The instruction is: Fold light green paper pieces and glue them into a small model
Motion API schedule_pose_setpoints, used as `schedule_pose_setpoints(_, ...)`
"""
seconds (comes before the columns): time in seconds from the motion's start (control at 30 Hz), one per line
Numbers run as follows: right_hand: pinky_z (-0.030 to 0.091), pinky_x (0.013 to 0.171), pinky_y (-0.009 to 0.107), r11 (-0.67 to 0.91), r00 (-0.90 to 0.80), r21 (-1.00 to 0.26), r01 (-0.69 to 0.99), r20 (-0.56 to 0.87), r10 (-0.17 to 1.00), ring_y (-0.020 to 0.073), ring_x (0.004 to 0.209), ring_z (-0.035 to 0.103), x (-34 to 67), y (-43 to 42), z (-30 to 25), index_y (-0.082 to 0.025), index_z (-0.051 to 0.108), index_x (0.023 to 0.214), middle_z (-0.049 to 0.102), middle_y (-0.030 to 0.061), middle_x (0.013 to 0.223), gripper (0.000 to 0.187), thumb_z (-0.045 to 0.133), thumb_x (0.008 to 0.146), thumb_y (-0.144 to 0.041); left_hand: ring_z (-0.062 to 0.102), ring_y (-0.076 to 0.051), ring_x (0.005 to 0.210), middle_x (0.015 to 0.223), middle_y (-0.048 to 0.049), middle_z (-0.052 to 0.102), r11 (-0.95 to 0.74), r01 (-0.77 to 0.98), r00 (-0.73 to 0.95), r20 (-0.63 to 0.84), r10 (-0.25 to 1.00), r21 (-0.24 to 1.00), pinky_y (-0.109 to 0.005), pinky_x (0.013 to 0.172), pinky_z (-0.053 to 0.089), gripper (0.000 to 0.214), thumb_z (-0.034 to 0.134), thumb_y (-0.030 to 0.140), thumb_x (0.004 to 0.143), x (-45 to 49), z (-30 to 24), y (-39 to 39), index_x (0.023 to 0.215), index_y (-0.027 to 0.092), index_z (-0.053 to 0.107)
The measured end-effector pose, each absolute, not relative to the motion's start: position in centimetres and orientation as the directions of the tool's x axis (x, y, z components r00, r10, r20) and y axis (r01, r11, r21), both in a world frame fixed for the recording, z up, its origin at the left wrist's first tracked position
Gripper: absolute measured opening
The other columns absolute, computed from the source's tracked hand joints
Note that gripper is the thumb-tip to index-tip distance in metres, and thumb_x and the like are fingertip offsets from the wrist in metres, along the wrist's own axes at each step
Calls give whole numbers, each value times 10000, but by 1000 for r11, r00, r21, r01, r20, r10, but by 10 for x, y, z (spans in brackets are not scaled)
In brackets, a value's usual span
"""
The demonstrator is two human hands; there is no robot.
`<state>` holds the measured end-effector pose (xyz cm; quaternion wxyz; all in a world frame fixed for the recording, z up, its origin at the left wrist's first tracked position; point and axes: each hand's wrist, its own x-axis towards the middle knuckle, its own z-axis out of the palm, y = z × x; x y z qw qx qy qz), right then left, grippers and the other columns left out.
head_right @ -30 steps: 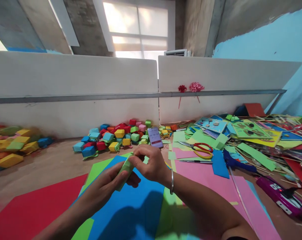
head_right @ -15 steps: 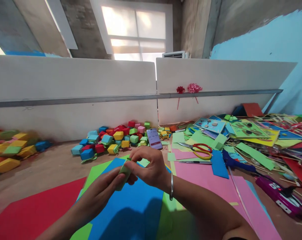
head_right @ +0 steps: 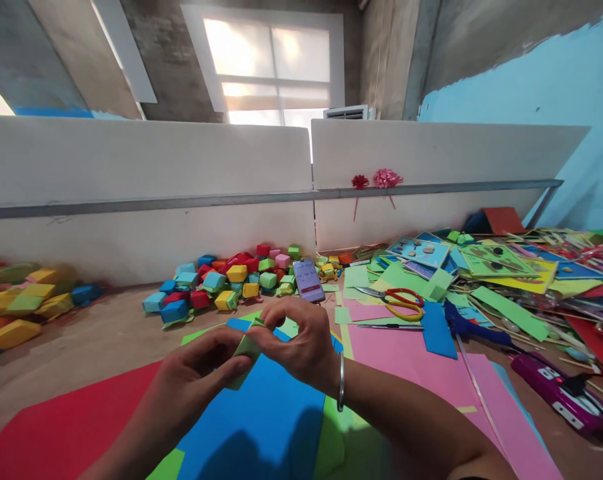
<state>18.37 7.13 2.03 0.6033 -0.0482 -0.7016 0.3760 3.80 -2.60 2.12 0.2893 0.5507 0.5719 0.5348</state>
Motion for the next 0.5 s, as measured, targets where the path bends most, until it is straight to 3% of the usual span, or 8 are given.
schedule_pose_setpoints(0.27,510,629,258,680,-248,-605,-415,794,555,115,660,580,182,72,13,-206,584,806,619,-17,737,177,758,779,-188,541,-140,617,695,-16,623,-193,347,-285,299,911,918,-219,515,438,303,734,501,769,40,23,-29,789,200,761)
schedule_pose_setpoints(0.37,510,630,250,688,-262,-610,-393,791,553,115,670,578,183,72,16,-202,625,868,622,-12,755,162,762,784,-193,607,-161,664,758,-45,680,-256,402,-255,376,891,879,-221,534,478,286,706,480,802,38,22,-27,783,203,773)
schedule_pose_setpoints(0.5,519,668,250,732,-322,-579,-359,813,485,116,698,598,186,70,24,-207,681,1002,663,0,802,193,731,819,-175,596,-142,657,757,-29,644,-356,518,-289,550,783,778,-192,499,474,180,711,388,823,36,16,-27,772,232,785)
